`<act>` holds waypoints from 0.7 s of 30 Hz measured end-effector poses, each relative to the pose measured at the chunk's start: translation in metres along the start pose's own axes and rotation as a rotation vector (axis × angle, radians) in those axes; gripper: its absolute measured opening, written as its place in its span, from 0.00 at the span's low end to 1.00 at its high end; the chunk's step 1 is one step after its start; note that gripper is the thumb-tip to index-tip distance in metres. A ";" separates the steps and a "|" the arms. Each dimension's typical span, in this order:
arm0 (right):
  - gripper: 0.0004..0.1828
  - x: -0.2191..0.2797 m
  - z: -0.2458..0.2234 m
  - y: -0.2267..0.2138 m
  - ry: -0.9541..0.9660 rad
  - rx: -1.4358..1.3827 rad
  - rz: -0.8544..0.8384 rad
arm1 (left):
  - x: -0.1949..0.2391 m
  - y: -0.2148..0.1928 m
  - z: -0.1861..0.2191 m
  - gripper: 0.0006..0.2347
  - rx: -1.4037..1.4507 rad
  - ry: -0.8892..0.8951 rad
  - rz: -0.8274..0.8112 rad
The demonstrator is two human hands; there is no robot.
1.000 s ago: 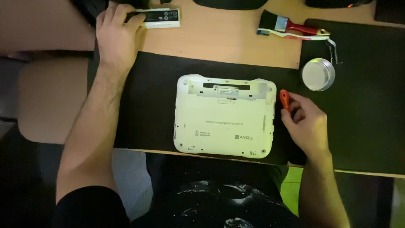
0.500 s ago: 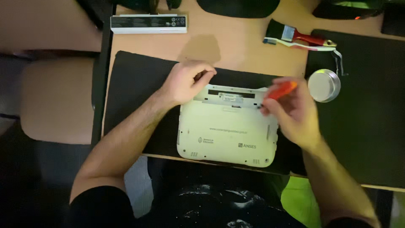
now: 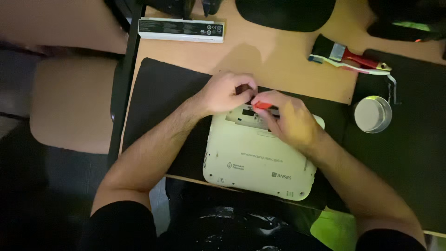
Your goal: The person removes the battery from a white laptop and uses a red screwdriver to unscrew multiple screws from the back panel. After removing the screws, the person flips the laptop over, opens the lid, and presses the power button to turn it on.
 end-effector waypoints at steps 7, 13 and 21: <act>0.08 -0.002 -0.005 0.001 0.114 0.050 -0.044 | 0.007 0.003 -0.002 0.04 0.054 0.033 -0.017; 0.09 0.007 -0.001 0.007 0.022 0.216 -0.100 | 0.015 -0.002 0.003 0.04 0.035 0.032 0.030; 0.12 -0.002 -0.012 -0.005 -0.234 0.117 0.080 | 0.014 -0.002 0.008 0.03 -0.024 0.061 0.015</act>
Point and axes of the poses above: each hand's wrist, its own x-axis away from the middle knuckle, its own y-axis out of the palm, z = x × y, the point moved 2 cm from there along -x, towards the middle knuckle, and after that the axes turned 13 degrees about z, right-handed, at the moved point
